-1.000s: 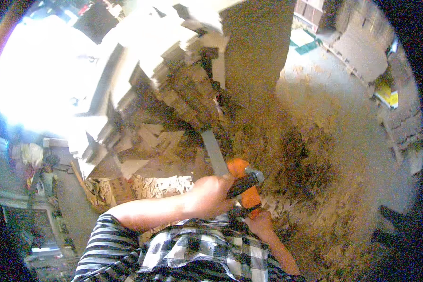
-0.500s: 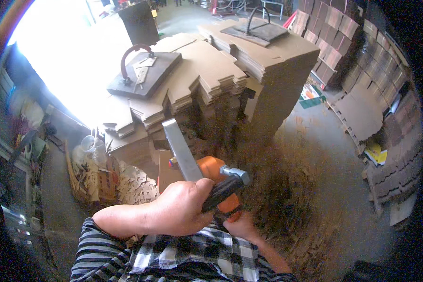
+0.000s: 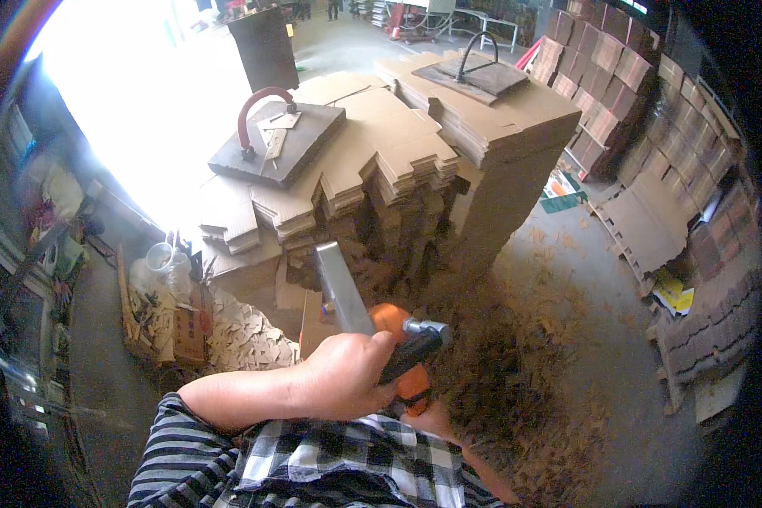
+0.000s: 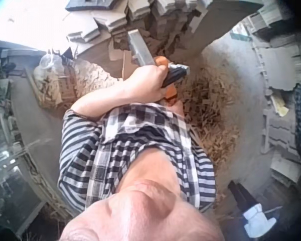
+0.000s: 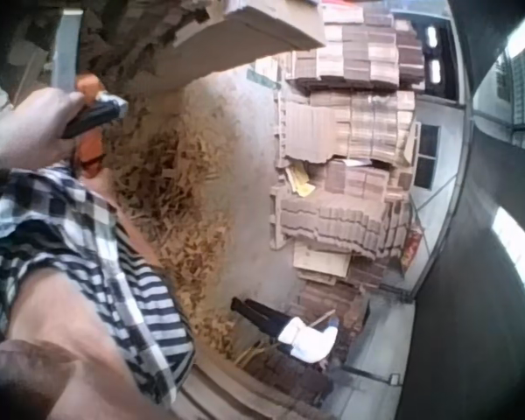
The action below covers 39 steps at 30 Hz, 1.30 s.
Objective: The person uses a handheld power saw to cut through a large stack of cardboard sheets. The person repeatedly positions the saw and cuts through the stack, creating cardboard debris that accumulates on the floor.
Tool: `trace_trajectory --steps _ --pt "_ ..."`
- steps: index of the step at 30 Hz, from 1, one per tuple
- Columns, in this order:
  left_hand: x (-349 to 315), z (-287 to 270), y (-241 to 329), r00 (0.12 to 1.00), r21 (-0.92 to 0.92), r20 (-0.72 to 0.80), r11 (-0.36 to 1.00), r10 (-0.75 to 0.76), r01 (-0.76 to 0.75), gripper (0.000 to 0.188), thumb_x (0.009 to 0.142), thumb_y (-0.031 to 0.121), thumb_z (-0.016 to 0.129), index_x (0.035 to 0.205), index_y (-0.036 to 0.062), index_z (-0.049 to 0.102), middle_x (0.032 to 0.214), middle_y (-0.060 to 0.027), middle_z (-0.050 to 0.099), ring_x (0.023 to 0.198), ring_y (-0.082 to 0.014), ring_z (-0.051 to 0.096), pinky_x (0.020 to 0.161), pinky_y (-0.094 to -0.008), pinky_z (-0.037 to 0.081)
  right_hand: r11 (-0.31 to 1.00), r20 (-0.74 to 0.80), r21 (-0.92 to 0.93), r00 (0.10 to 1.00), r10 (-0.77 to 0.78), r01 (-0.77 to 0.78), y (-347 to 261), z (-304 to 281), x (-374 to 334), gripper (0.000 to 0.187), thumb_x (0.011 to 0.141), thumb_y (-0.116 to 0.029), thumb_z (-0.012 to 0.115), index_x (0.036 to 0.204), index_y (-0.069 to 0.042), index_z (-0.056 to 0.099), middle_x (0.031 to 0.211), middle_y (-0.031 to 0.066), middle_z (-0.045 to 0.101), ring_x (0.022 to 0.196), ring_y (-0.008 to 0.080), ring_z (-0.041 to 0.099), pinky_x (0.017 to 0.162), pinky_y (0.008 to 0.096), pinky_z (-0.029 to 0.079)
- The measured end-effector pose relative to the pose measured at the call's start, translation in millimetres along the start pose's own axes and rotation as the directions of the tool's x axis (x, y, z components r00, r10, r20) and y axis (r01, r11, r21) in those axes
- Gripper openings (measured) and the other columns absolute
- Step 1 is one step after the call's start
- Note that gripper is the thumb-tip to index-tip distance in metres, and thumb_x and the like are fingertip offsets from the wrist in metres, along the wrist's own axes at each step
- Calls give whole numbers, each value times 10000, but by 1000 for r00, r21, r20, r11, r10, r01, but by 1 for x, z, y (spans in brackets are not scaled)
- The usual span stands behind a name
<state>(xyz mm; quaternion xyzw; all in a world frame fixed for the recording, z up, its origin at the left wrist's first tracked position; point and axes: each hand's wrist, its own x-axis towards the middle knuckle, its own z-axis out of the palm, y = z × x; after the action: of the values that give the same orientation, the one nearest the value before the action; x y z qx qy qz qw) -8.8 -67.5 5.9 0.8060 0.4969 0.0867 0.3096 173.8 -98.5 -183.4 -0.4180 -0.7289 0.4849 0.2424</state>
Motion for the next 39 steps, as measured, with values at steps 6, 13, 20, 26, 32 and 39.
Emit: trace_trajectory --steps 6,13,20,26,32,39 --pt "16 -3 -2 998 72 -56 997 -24 28 346 641 216 587 824 -32 429 617 -199 534 628 -375 544 563 -427 442 901 -130 266 913 387 -344 -13 11 13 292 636 -168 677 851 -32 532 734 21 561 723 112 550 609 209 415" --pt "16 -6 -10 994 40 -70 995 -89 92 330 641 194 591 833 -20 428 620 -208 527 639 -381 537 569 -428 437 917 -169 298 930 325 -266 -36 15 36 270 629 -173 648 833 -32 541 780 82 570 754 201 554 668 305 430" --pt "13 -17 -15 992 -129 43 984 -118 123 327 632 130 594 872 -28 435 622 -208 527 639 -379 538 555 -405 428 940 -55 90 941 333 -328 7 8 22 263 596 -216 620 755 -15 560 686 147 580 679 271 580 608 356 443" --pt "13 -14 -18 980 -161 66 967 -187 196 277 643 119 535 863 -27 448 678 -221 536 718 -372 532 638 -409 427 889 -92 170 891 444 -425 -6 11 19 240 599 -191 603 718 14 562 621 158 571 616 275 582 564 354 443" --pt "21 5 -39 987 -138 16 978 -157 158 270 616 126 568 812 -25 460 676 -222 534 719 -369 533 629 -400 426 854 4 43 855 518 -518 13 13 20 215 590 -160 586 660 41 551 595 179 562 597 285 583 546 371 444" --pt "19 17 -47 973 -164 40 959 -228 231 263 617 121 597 802 -20 476 669 -199 531 687 -337 542 604 -373 420 805 -142 147 793 592 -575 30 32 20 238 588 -164 604 683 49 555 645 201 574 630 320 582 566 381 453"
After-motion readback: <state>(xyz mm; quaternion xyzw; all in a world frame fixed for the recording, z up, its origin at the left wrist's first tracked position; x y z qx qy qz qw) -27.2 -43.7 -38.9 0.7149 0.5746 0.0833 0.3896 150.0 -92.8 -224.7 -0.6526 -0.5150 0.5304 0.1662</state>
